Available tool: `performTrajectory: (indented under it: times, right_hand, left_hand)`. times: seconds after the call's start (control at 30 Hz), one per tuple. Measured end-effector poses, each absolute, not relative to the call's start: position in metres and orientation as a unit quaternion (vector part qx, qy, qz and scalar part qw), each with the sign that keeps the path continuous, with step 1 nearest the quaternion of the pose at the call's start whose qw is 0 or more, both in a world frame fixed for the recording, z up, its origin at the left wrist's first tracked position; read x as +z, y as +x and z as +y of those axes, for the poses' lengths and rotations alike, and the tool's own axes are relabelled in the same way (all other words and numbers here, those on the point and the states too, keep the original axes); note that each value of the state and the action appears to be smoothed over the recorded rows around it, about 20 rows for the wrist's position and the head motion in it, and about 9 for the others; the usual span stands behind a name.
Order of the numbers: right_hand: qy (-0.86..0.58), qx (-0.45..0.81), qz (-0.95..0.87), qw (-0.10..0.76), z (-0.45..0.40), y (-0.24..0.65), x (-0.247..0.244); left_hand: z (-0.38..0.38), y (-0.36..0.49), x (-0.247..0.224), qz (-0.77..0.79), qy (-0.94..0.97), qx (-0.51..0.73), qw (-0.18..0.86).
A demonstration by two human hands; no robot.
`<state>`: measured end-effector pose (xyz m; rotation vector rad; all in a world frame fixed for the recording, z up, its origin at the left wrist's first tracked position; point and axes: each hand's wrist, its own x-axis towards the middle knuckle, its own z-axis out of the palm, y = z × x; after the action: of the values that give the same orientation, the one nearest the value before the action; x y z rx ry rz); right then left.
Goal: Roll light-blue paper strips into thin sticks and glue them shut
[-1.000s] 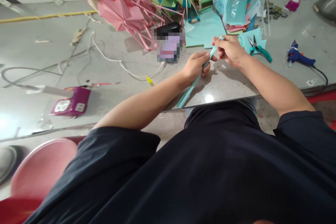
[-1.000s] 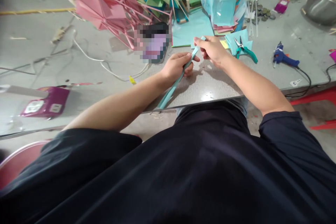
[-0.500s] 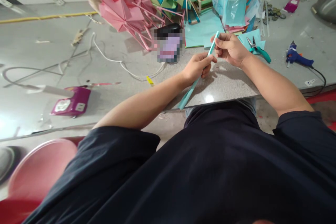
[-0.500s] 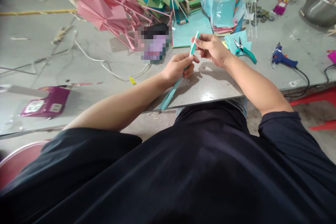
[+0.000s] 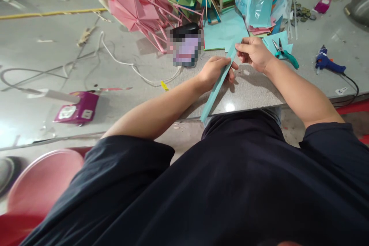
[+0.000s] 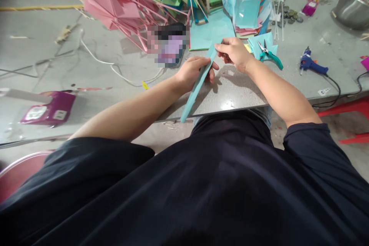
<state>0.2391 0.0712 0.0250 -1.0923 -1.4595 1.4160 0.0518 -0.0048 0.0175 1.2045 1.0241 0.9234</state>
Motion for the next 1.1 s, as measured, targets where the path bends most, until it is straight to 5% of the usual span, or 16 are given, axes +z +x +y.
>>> performTrajectory:
  times: [0.27,1.1]
  right_hand:
    - [-0.439,0.558,-0.58,0.399,0.075,0.242,0.027]
    - [-0.474,0.521,-0.584,0.404,0.066,0.237,0.026]
  left_hand:
    - [-0.001,0.044,0.02,0.382,0.449,0.379,0.713]
    - [-0.004,0.046,0.014,0.418,0.494,0.373,0.665]
